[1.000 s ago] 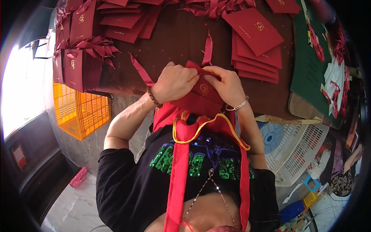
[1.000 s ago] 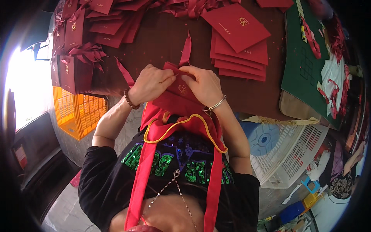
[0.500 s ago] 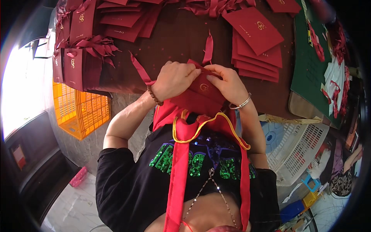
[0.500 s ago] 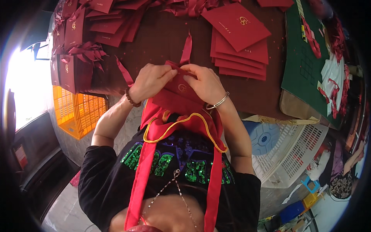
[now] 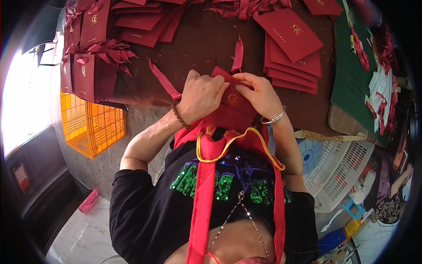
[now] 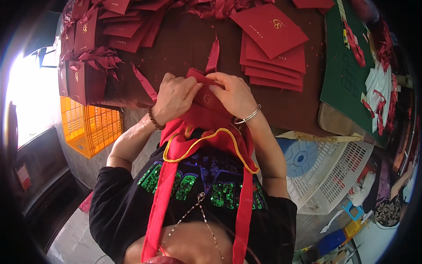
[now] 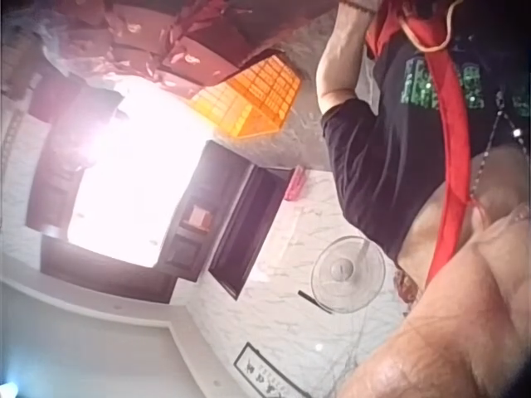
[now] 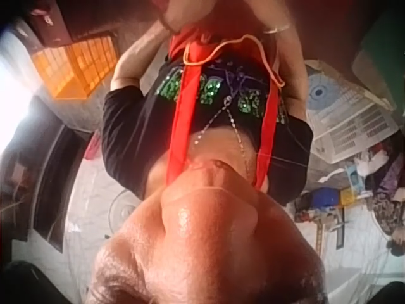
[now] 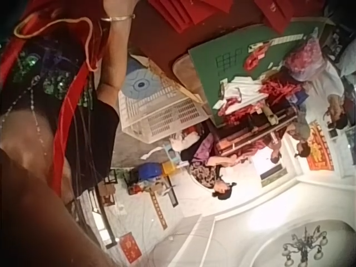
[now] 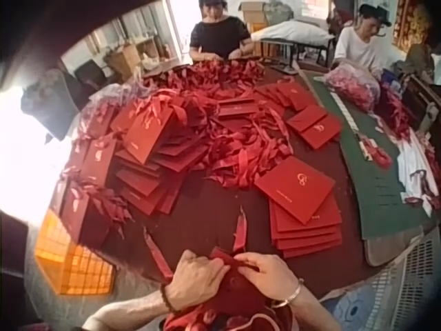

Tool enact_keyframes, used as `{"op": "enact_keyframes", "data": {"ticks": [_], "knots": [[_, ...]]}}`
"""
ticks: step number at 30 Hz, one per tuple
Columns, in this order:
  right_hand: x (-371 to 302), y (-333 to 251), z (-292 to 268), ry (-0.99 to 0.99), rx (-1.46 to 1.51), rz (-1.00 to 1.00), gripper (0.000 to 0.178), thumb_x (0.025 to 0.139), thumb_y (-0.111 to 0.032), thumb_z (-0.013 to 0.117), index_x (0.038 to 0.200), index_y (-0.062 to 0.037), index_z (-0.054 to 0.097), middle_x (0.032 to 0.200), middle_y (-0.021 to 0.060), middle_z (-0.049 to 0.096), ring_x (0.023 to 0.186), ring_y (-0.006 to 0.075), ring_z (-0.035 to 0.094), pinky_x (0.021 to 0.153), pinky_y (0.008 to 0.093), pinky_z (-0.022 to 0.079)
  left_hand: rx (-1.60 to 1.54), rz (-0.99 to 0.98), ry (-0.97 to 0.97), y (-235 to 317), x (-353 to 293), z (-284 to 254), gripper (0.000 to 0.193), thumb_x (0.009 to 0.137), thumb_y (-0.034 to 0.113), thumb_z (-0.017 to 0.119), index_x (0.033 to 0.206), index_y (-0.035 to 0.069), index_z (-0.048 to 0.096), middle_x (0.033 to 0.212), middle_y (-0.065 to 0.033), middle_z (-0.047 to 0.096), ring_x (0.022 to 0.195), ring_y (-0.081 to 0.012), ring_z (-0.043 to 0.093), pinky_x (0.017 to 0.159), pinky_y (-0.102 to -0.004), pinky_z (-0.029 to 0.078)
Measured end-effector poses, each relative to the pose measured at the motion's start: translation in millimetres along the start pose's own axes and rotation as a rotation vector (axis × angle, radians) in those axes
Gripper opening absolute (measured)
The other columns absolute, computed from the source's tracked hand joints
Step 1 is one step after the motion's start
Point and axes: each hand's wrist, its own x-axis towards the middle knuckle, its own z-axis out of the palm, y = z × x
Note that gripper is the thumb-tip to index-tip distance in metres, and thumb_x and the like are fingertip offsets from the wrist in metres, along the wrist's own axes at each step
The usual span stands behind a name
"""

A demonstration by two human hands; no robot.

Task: The person ties decorative red ribbons onto red gift envelopes by hand.

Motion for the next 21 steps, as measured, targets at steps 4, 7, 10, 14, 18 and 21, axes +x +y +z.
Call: {"op": "enact_keyframes", "data": {"ticks": [4,7,10,14,18,21], "knots": [[-2.6,-5.3,-1.9,-0.008,0.015,0.012,0.027,0.085,-0.003,0.057,0.112,0.0019,0.057,0.097,0.0074,0.067,0.088,0.0077,0.059,0.076,0.0228,0.048,0.007,-0.028,0.042,2.3,-1.9,1.0,0.025,0.087,0.022,0.054,0.066,0.008,0.051,0.054,-0.0105,0.055,0.052,-0.0272,0.054,0.061,-0.0379,0.035],[-3.6,-4.9,-3.2,-0.05,0.11,0.053,0.028,0.086,-0.003,0.057,0.113,0.0027,0.057,0.1,0.0071,0.066,0.089,0.0078,0.058,0.077,0.0226,0.047,0.0,-0.057,0.07,1.8,-2.2,3.1,0.025,0.087,0.021,0.054,0.065,0.009,0.051,0.053,-0.0098,0.054,0.051,-0.0271,0.054,0.06,-0.0377,0.034],[-4.4,-2.8,-3.6,-0.048,0.102,0.0,0.029,0.086,-0.003,0.057,0.114,0.0034,0.056,0.101,0.0072,0.065,0.09,0.0079,0.058,0.078,0.0222,0.047,-0.024,-0.04,0.073,3.6,-1.4,1.0,0.025,0.086,0.021,0.055,0.065,0.009,0.051,0.053,-0.0097,0.054,0.051,-0.0272,0.054,0.06,-0.0375,0.035],[-3.8,-4.8,-3.7,-0.048,0.132,0.039,0.029,0.086,-0.003,0.057,0.115,0.0036,0.056,0.102,0.0073,0.065,0.09,0.0078,0.058,0.078,0.022,0.047,-0.043,-0.015,0.072,6.8,2.1,0.3,0.023,0.085,0.02,0.056,0.065,0.008,0.052,0.054,-0.0102,0.055,0.052,-0.0274,0.054,0.061,-0.0378,0.036],[-1.9,-0.6,-3.0,-0.046,0.119,0.045,0.029,0.086,-0.003,0.057,0.114,0.0032,0.056,0.102,0.0071,0.065,0.09,0.008,0.058,0.078,0.0221,0.047,-0.045,-0.021,0.059,6.3,2.2,1.6,0.023,0.084,0.021,0.056,0.065,0.008,0.053,0.054,-0.0104,0.055,0.053,-0.0279,0.055,0.061,-0.0384,0.036],[-2.2,3.9,-0.8,-0.035,0.051,0.009,0.029,0.086,-0.003,0.057,0.114,0.0029,0.056,0.101,0.0069,0.065,0.089,0.0079,0.058,0.078,0.0222,0.047,-0.054,-0.037,0.012,0.2,-1.7,-0.7,0.024,0.085,0.022,0.055,0.066,0.007,0.054,0.054,-0.0108,0.055,0.052,-0.0283,0.054,0.061,-0.0385,0.036]]}}
